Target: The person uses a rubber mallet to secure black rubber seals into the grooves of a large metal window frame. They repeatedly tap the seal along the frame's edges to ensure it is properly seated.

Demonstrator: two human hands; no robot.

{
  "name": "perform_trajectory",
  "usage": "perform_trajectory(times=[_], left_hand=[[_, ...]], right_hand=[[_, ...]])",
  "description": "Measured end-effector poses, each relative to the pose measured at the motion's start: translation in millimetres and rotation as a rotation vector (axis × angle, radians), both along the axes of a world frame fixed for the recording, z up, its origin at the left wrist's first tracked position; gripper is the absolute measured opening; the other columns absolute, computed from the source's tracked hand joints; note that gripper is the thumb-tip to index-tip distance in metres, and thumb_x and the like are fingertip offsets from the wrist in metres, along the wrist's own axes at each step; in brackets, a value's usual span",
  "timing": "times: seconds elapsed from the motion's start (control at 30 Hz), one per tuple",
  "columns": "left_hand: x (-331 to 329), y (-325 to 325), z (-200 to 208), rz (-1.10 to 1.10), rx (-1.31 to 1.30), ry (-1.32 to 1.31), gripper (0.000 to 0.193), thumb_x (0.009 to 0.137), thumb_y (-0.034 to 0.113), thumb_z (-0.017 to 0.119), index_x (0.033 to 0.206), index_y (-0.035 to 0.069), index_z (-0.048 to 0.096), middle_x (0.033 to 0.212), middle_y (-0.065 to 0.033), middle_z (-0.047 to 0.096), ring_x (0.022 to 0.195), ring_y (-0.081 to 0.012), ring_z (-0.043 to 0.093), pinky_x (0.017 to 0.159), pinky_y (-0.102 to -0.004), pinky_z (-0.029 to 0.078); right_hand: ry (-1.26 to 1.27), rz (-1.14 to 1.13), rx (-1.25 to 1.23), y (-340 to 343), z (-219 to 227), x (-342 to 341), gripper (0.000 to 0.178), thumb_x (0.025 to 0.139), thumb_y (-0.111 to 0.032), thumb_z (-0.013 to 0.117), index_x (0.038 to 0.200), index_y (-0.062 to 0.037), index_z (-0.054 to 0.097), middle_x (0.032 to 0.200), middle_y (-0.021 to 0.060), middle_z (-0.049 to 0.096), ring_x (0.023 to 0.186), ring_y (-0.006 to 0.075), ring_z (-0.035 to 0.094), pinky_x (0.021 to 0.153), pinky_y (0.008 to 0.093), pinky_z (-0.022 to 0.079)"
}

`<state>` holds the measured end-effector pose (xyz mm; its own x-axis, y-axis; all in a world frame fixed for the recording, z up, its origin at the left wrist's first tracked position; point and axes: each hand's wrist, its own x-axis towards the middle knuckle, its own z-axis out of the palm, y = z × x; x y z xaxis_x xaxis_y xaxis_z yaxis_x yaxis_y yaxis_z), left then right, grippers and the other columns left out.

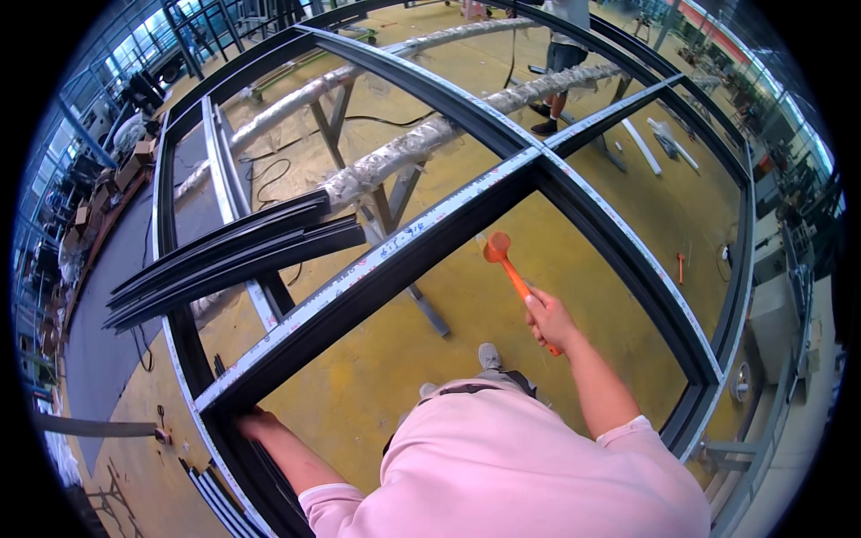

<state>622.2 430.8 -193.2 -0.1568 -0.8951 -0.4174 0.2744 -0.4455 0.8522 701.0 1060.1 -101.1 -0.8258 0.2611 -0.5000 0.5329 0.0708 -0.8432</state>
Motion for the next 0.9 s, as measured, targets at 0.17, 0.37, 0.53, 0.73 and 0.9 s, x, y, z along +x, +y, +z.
perform_trajectory(times=[0.17,0.37,0.53,0.73,0.9], left_hand=[[-2,-22,-24,0.035,0.009,0.195,0.034,0.101,0.026,0.057,0.125,0.003,0.064,0.126,-0.0123,0.069,0.109,-0.0241,0.068,0.094,-0.0325,0.056],[4,-35,-49,-0.049,0.083,0.214,0.034,0.101,0.03,0.059,0.123,0.005,0.066,0.122,-0.0105,0.07,0.103,-0.0205,0.068,0.089,-0.0303,0.054],[3,14,14,0.004,0.009,-0.012,0.041,0.102,0.029,0.056,0.127,-0.002,0.065,0.127,-0.014,0.068,0.113,-0.0239,0.066,0.095,-0.0314,0.054],[2,12,14,-0.085,0.054,0.157,0.048,0.106,0.032,0.046,0.142,0.001,0.054,0.145,-0.0136,0.058,0.133,-0.0227,0.056,0.116,-0.0353,0.042],[2,-24,-28,-0.089,0.03,0.115,0.042,0.105,0.035,0.052,0.137,0.009,0.059,0.139,-0.0067,0.063,0.121,-0.0172,0.062,0.096,-0.0302,0.052]], right_hand=[[-0.304,0.041,0.01,22,-112,74,0.042,0.106,-0.034,0.05,0.142,-0.0142,0.055,0.073,0.0015,0.053,0.046,0.0105,0.047,0.04,0.0307,0.041],[-1.096,0.414,0.303,101,-270,218,0.035,0.095,-0.039,0.068,0.097,-0.0037,0.071,0.084,0.0095,0.067,0.057,0.0217,0.055,0.055,0.0447,0.045],[-1.229,0.54,0.186,113,-246,281,0.038,0.095,-0.042,0.067,0.096,-0.0043,0.071,0.075,0.0061,0.063,0.061,0.0196,0.053,0.059,0.0418,0.044],[-1.14,0.243,0.003,88,-257,271,0.038,0.096,-0.042,0.065,0.08,-0.0082,0.066,0.074,0.0081,0.064,0.06,0.0171,0.055,0.054,0.0361,0.042],[-0.595,0.452,0.332,72,-254,202,0.034,0.098,-0.035,0.06,0.091,-0.0038,0.073,0.075,0.0134,0.065,0.053,0.0212,0.057,0.048,0.0425,0.043]])
